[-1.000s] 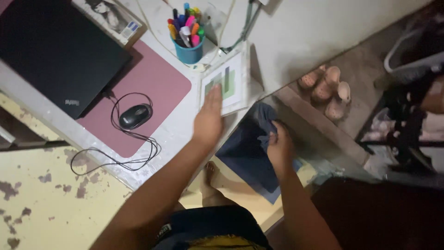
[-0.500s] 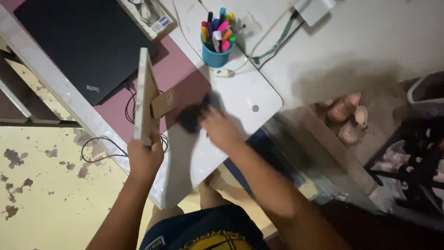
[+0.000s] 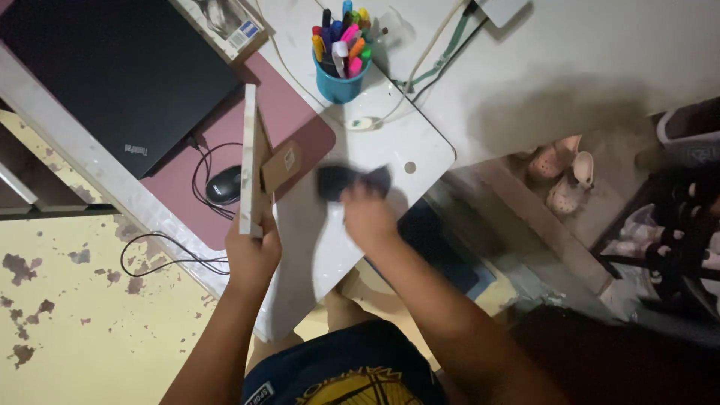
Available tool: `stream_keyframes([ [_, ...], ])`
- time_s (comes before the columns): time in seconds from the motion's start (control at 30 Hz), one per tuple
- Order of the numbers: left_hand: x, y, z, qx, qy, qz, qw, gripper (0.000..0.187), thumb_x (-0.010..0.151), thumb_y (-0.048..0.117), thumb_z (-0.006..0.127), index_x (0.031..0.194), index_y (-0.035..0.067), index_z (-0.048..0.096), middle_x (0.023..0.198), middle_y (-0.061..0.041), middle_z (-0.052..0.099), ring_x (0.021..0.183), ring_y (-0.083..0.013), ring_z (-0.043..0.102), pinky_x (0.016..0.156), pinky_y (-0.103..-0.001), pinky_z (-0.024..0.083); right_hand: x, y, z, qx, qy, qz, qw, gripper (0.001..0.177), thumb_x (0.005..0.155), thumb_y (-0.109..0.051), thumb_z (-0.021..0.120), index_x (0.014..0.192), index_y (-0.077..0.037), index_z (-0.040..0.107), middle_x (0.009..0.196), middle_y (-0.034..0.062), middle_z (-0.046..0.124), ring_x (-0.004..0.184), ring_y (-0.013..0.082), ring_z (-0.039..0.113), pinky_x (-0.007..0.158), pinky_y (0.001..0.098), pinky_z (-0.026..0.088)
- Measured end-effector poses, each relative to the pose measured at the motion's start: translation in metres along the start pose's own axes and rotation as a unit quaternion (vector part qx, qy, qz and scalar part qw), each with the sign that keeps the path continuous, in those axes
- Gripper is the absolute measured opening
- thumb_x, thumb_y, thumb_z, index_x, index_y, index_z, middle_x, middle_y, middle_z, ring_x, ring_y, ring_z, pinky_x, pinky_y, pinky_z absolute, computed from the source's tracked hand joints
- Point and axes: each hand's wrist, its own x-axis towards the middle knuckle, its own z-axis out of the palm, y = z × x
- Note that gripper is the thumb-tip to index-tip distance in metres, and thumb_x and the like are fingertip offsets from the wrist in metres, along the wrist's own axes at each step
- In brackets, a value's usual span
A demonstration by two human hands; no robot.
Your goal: The recorder wipes a desk mat, a laptop, and organizes items on a desk.
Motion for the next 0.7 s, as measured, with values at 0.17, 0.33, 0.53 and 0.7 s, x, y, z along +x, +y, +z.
stream_keyframes([
  [0.17, 0.006, -0.003, 0.002, -0.003, 0.016, 0.008, 1.000, 0.015, 0.101, 0.008, 0.060, 0.103, -0.006, 0.062, 0.076, -0.022, 0.064, 0.063, -0.0360, 0.064, 0.059, -0.040, 0.051, -0.005, 0.044, -0.068, 0.184, -0.039, 0.091, 0.978, 0.024, 0.092, -0.010, 0.062, 0.114, -0.009, 0.071, 0.113, 0.0151, 0.069, 0.106, 0.0325, 0.068, 0.090, 0.0460, 0.054],
  [0.33, 0.003, 0.002, 0.000, 0.012, 0.001, -0.038, 0.999, 0.017, 0.102, 0.010, 0.060, 0.102, -0.007, 0.062, 0.075, -0.022, 0.064, 0.063, -0.0345, 0.066, 0.059, -0.040, 0.050, 0.073, 0.111, -0.086, 0.213, 0.154, 0.247, 0.933, 0.020, 0.091, -0.014, 0.068, 0.101, 0.002, 0.070, 0.099, 0.0242, 0.070, 0.095, 0.0391, 0.069, 0.083, 0.0495, 0.055],
  [0.53, 0.003, 0.023, -0.001, -0.045, 0.010, 0.032, 0.998, 0.021, 0.099, 0.005, 0.057, 0.116, -0.003, 0.064, 0.090, -0.022, 0.068, 0.077, -0.0332, 0.069, 0.071, -0.038, 0.054, 0.156, 0.089, -0.055, 0.163, 0.112, 0.253, 0.947, 0.021, 0.092, -0.020, 0.060, 0.101, -0.006, 0.073, 0.098, 0.0244, 0.072, 0.094, 0.0434, 0.069, 0.083, 0.0523, 0.055],
  [0.7, 0.002, 0.005, 0.009, -0.006, -0.003, -0.007, 1.000, 0.016, 0.100, 0.006, 0.058, 0.114, 0.000, 0.064, 0.086, -0.020, 0.067, 0.075, -0.0327, 0.069, 0.068, -0.039, 0.054, 0.114, 0.058, -0.044, 0.135, -0.020, 0.184, 0.973, 0.034, 0.095, -0.033, 0.058, 0.123, -0.015, 0.066, 0.121, 0.0178, 0.070, 0.112, 0.0397, 0.067, 0.093, 0.0527, 0.053],
])
